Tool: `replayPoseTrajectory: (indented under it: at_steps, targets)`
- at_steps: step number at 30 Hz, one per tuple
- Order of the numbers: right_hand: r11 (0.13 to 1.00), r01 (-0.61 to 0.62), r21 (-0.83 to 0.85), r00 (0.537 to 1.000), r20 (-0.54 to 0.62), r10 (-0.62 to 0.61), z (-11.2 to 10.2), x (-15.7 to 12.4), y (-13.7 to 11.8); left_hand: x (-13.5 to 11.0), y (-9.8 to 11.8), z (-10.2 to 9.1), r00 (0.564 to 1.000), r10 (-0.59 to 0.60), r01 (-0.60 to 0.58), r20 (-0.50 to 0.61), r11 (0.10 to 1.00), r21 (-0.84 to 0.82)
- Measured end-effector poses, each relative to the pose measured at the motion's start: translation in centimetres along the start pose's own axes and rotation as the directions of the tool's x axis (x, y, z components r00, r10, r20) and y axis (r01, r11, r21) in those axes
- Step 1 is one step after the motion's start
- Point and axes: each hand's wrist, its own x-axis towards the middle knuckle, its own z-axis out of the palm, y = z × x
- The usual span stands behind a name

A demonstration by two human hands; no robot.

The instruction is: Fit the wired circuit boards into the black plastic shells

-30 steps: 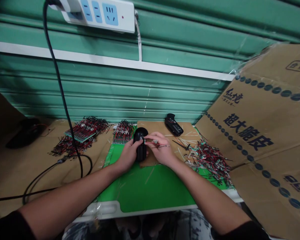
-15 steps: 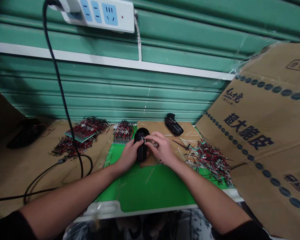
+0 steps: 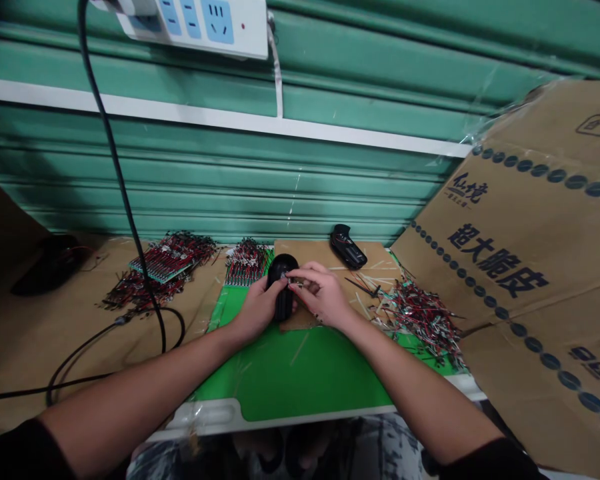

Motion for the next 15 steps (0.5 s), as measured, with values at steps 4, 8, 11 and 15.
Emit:
replayPoseTrajectory:
  at_steps: [4,8,11,15]
  targets:
    - [0.944,-0.196,0.264,0.975,-0.05,0.216,0.49,0.02,-0.16,-0.19,0.24,0.29,1.0,0.007,-0.008,-0.029,1.0,-0.029]
    - [0.853,-0.388,0.348,0.914,0.026,0.405,0.8,0.26,-0.24,-0.6,0.52,0.61,0.999,0.03,-0.031,-0.024,0.998,-0.048]
    - [0.808,-0.476,0.347,0.877,0.121,0.465,0.94,0.36,-0.3,-0.77,0.52,0.72,0.999,0.046,-0.047,-0.022,0.998,-0.039]
    - [0.781,-0.486,0.392,0.87,0.133,0.474,1.06,0.3,-0.44,-0.67,0.23,0.63,0.997,0.069,-0.069,-0.019,0.997,-0.02]
